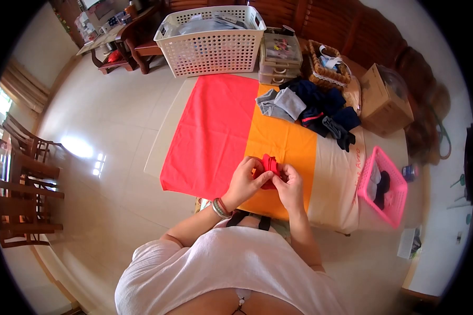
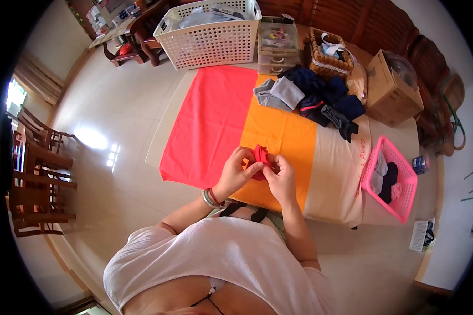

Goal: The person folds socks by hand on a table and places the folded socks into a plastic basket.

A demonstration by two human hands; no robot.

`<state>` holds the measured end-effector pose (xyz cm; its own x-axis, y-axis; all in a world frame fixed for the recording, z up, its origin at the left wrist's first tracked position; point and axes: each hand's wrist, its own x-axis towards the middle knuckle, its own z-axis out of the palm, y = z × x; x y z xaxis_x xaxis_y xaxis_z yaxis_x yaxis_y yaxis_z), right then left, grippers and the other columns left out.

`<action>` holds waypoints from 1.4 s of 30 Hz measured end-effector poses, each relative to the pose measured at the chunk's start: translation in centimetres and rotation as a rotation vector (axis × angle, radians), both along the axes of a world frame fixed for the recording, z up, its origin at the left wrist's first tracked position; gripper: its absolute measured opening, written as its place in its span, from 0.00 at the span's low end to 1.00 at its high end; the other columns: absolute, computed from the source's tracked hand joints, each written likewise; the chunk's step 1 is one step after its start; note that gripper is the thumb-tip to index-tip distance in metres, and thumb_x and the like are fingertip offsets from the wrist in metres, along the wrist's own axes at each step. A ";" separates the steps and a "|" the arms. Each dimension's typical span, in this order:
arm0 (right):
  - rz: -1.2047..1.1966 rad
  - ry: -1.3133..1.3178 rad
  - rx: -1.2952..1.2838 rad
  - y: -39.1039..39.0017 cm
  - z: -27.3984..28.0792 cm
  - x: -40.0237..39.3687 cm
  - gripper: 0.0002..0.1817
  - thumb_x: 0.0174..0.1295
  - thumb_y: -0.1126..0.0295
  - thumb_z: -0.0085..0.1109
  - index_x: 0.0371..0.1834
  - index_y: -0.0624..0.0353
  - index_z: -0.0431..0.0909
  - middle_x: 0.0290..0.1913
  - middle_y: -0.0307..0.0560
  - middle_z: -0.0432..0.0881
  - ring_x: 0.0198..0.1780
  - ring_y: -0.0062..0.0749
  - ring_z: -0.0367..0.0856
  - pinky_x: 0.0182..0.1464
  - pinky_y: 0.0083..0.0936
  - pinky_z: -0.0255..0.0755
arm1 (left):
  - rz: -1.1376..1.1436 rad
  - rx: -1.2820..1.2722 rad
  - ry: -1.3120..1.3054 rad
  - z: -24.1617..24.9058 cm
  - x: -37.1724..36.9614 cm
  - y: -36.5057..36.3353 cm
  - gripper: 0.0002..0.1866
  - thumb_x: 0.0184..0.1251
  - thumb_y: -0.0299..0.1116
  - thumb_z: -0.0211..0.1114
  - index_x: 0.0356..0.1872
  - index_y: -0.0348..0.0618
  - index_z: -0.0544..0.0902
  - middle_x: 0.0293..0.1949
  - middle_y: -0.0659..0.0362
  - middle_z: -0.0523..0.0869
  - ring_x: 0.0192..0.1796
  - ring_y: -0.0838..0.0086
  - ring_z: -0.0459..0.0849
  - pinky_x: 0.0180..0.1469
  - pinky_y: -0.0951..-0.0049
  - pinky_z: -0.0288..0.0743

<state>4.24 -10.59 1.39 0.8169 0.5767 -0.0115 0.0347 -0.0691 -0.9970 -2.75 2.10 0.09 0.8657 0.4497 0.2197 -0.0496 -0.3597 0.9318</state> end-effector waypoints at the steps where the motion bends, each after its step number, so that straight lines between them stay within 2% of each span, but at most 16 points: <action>1: 0.011 -0.029 -0.035 -0.1 0.2 0.0 0.09 0.55 0.78 0.57 0.39 0.67 0.72 0.36 0.42 0.78 0.36 0.19 0.76 0.40 0.17 0.71 | 0.000 -0.032 0.022 0.2 -0.1 0.0 0.10 0.56 0.30 0.65 0.30 0.34 0.74 0.39 0.54 0.74 0.38 0.70 0.76 0.36 0.75 0.72; 5: -0.024 -0.099 -0.031 0.1 -0.1 -0.2 0.08 0.55 0.78 0.58 0.37 0.69 0.73 0.35 0.45 0.80 0.36 0.21 0.77 0.40 0.18 0.72 | -0.004 -0.140 -0.044 -0.1 -0.2 -0.1 0.09 0.57 0.29 0.62 0.30 0.33 0.74 0.38 0.52 0.74 0.35 0.65 0.76 0.37 0.72 0.73; 9: -0.041 -0.052 0.008 0.2 -0.7 -0.4 0.11 0.55 0.78 0.58 0.40 0.69 0.72 0.38 0.46 0.80 0.38 0.21 0.78 0.41 0.18 0.72 | -0.045 -0.248 -0.034 -0.6 -0.4 0.0 0.04 0.62 0.25 0.58 0.34 0.34 0.75 0.42 0.56 0.72 0.40 0.72 0.75 0.39 0.77 0.73; 16: -0.020 -0.135 0.014 0.8 -0.2 -0.8 0.15 0.54 0.78 0.58 0.44 0.68 0.70 0.40 0.48 0.79 0.41 0.26 0.79 0.44 0.21 0.72 | -0.046 -0.386 -0.028 -0.4 -0.3 0.5 0.07 0.58 0.28 0.63 0.32 0.35 0.76 0.41 0.58 0.72 0.41 0.75 0.75 0.41 0.78 0.73; 22: -0.036 -0.156 -0.052 0.8 -0.7 -1.0 0.14 0.54 0.81 0.55 0.45 0.68 0.69 0.41 0.46 0.77 0.42 0.23 0.77 0.45 0.18 0.71 | -0.025 -0.362 -0.043 -0.3 -0.3 0.4 0.10 0.54 0.29 0.67 0.28 0.35 0.75 0.40 0.55 0.72 0.41 0.70 0.75 0.41 0.76 0.74; 26: -0.123 -0.154 -0.034 0.9 -1.2 -1.1 0.14 0.54 0.80 0.56 0.43 0.68 0.70 0.38 0.45 0.77 0.38 0.22 0.77 0.41 0.17 0.71 | -0.038 -0.247 -0.021 -0.6 -0.3 0.4 0.05 0.55 0.24 0.63 0.30 0.35 0.75 0.40 0.57 0.74 0.44 0.72 0.75 0.45 0.75 0.72; 29: -0.150 -0.268 -0.116 0.8 -1.7 -1.0 0.14 0.52 0.78 0.58 0.42 0.66 0.70 0.37 0.44 0.77 0.37 0.23 0.76 0.40 0.19 0.71 | -0.030 -0.239 -0.016 -0.4 -0.3 0.4 0.03 0.56 0.22 0.60 0.30 0.35 0.74 0.39 0.56 0.75 0.43 0.72 0.76 0.45 0.75 0.72; 31: -0.193 -0.350 -0.162 1.3 -1.0 -1.3 0.14 0.52 0.77 0.59 0.41 0.66 0.70 0.36 0.46 0.77 0.36 0.27 0.76 0.40 0.21 0.71 | -0.022 -0.279 -0.030 -0.8 -0.2 0.3 0.03 0.57 0.22 0.58 0.31 0.35 0.73 0.39 0.56 0.75 0.41 0.73 0.76 0.44 0.77 0.72; 32: -0.216 -0.391 -0.184 1.5 -0.8 -1.4 0.14 0.51 0.77 0.60 0.40 0.66 0.70 0.35 0.47 0.77 0.36 0.29 0.77 0.40 0.23 0.71 | -0.043 -0.346 -0.043 -0.8 -0.3 0.0 0.04 0.58 0.22 0.58 0.31 0.35 0.72 0.38 0.57 0.76 0.40 0.75 0.76 0.43 0.77 0.72; 35: -0.251 -0.499 -0.259 1.7 -0.9 -1.2 0.14 0.49 0.73 0.64 0.36 0.65 0.71 0.32 0.53 0.76 0.35 0.44 0.77 0.37 0.31 0.70 | -0.075 -0.527 -0.067 -0.7 -0.7 -0.6 0.04 0.60 0.23 0.56 0.32 0.35 0.70 0.34 0.58 0.76 0.35 0.78 0.76 0.38 0.79 0.72; 36: -0.232 -0.414 -0.234 1.6 -1.1 -1.0 0.12 0.50 0.75 0.61 0.35 0.65 0.71 0.32 0.55 0.75 0.34 0.48 0.76 0.37 0.33 0.70 | -0.064 -0.580 -0.063 -0.9 -0.8 -0.5 0.04 0.61 0.23 0.56 0.32 0.35 0.69 0.32 0.59 0.76 0.33 0.78 0.76 0.36 0.80 0.72; 38: -0.238 -0.451 -0.214 1.1 -1.8 -0.7 0.11 0.49 0.78 0.58 0.36 0.65 0.71 0.32 0.56 0.76 0.35 0.49 0.76 0.37 0.33 0.70 | -0.014 -0.693 -0.066 -2.1 -0.3 -0.1 0.02 0.64 0.24 0.52 0.32 0.39 0.68 0.28 0.62 0.75 0.29 0.80 0.75 0.32 0.80 0.72; 41: -0.203 -0.434 -0.186 0.9 -1.8 -0.8 0.11 0.48 0.80 0.53 0.37 0.65 0.72 0.32 0.56 0.77 0.36 0.49 0.77 0.38 0.33 0.70 | -0.096 -1.235 0.006 -0.8 -0.3 0.6 0.02 0.65 0.26 0.51 0.34 0.40 0.69 0.30 0.61 0.75 0.32 0.79 0.75 0.37 0.78 0.72; 42: -0.186 -0.419 -0.174 1.0 -1.6 -0.8 0.11 0.48 0.81 0.51 0.37 0.65 0.73 0.32 0.56 0.77 0.36 0.49 0.77 0.38 0.33 0.70 | -0.068 -1.245 0.041 0.1 -0.1 0.2 0.03 0.66 0.29 0.49 0.34 0.42 0.68 0.27 0.64 0.74 0.28 0.81 0.73 0.30 0.79 0.69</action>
<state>3.42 -9.62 -0.24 0.8608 0.4394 0.2569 0.4017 -0.2765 -0.8730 -2.86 2.30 0.18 0.8917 0.2867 -0.3502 0.0035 0.7694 0.6387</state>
